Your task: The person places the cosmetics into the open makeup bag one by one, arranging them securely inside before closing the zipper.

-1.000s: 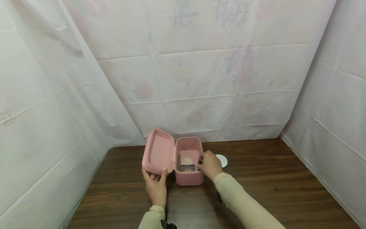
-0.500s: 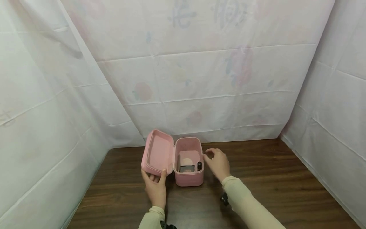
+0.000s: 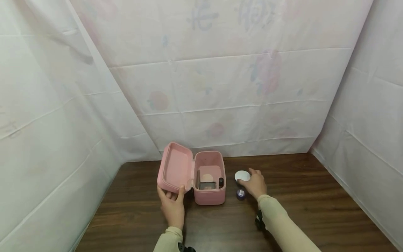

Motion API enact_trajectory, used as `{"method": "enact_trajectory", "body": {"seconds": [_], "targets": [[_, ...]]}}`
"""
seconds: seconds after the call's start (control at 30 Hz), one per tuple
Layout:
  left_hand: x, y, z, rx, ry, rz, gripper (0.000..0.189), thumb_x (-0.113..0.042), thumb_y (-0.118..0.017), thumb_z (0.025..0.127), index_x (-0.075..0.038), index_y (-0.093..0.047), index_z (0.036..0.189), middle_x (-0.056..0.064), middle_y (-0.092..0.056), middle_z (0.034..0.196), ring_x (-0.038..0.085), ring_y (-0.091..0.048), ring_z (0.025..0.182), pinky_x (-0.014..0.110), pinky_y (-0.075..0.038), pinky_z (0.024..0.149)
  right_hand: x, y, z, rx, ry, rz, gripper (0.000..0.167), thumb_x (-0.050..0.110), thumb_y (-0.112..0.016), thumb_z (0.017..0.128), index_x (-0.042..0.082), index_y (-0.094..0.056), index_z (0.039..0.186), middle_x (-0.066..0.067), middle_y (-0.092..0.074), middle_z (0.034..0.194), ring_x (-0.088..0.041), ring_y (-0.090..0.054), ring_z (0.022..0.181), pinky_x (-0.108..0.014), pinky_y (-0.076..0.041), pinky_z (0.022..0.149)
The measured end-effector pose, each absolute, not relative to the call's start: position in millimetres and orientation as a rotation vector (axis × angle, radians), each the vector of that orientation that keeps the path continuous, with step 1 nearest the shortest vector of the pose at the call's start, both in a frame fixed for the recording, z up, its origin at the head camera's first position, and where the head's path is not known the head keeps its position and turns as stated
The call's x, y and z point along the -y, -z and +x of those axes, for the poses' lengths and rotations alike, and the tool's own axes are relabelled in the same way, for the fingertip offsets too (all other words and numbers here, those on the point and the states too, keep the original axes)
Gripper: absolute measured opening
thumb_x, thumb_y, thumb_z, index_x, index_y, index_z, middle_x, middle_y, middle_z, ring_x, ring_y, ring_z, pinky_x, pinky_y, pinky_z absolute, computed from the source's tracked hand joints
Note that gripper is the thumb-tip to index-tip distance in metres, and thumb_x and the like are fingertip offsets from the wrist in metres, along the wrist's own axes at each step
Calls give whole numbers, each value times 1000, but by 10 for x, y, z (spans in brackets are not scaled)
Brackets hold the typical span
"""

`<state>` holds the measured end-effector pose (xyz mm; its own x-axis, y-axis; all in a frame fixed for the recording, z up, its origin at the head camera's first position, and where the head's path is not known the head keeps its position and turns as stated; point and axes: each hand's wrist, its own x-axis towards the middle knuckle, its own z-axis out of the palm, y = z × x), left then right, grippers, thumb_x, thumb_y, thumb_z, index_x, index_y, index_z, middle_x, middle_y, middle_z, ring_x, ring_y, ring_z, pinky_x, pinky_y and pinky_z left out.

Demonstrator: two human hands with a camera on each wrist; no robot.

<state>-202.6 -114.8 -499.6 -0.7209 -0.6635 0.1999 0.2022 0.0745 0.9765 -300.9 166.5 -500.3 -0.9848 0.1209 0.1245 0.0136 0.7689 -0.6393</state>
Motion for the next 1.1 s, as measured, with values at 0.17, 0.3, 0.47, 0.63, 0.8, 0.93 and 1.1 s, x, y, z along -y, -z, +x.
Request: {"method": "enact_trajectory", "body": {"seconds": [0.17,0.3,0.47,0.63,0.8,0.93,1.1], "targets": [[1134,4983,-2015,1712,1723,477,96,-22,-79,85,-17,-18,158,31,-62,122,40,-67,104,13,-51,74,-1670,5084,-3040,2861,-951,-113,88,41,-81,76,-7,-46,140,-30,-47,133,-48,-49,120,-61,-47,90],[1124,4979,-2004,1718,1730,483,96,-20,-79,85,-17,-17,158,32,-62,123,41,-66,106,15,-51,76,-1676,5107,-3063,2878,-936,-114,88,38,-84,73,-8,-47,139,-30,-45,133,-48,-46,120,-62,-47,89],[1134,4987,-2026,1718,1736,484,96,-14,-78,85,-14,-16,158,33,-60,125,42,-65,108,16,-51,76,-1670,5099,-3084,2884,-926,-108,84,37,-85,72,-7,-52,135,-29,-46,131,-46,-45,118,-60,-47,89],[1143,4989,-2041,1718,1727,482,94,-11,-77,85,-11,-16,157,34,-60,123,43,-65,108,14,-51,75,-1665,5103,-3103,2879,-929,-93,81,35,-85,71,-6,-54,134,-29,-47,129,-44,-46,116,-58,-47,88],[1136,4983,-2039,1707,1719,466,95,-17,-79,85,-16,-17,158,32,-61,123,41,-65,107,16,-52,77,-1674,5108,-3116,2869,-931,-73,79,33,-86,71,-8,-55,131,-30,-48,127,-45,-46,113,-57,-47,88],[1131,4981,-2040,1707,1721,461,96,-19,-80,84,-18,-18,157,30,-62,123,39,-66,107,16,-52,77,-1687,5135,-3130,2862,-946,-68,78,31,-86,70,-9,-55,130,-31,-48,126,-45,-47,111,-55,-46,89],[1140,4987,-2044,1709,1728,466,96,-18,-79,85,-17,-17,158,31,-62,124,39,-66,107,16,-52,77,-1680,5156,-3146,2850,-984,-66,77,28,-87,69,-10,-56,128,-32,-48,124,-46,-46,109,-55,-46,89]]}}
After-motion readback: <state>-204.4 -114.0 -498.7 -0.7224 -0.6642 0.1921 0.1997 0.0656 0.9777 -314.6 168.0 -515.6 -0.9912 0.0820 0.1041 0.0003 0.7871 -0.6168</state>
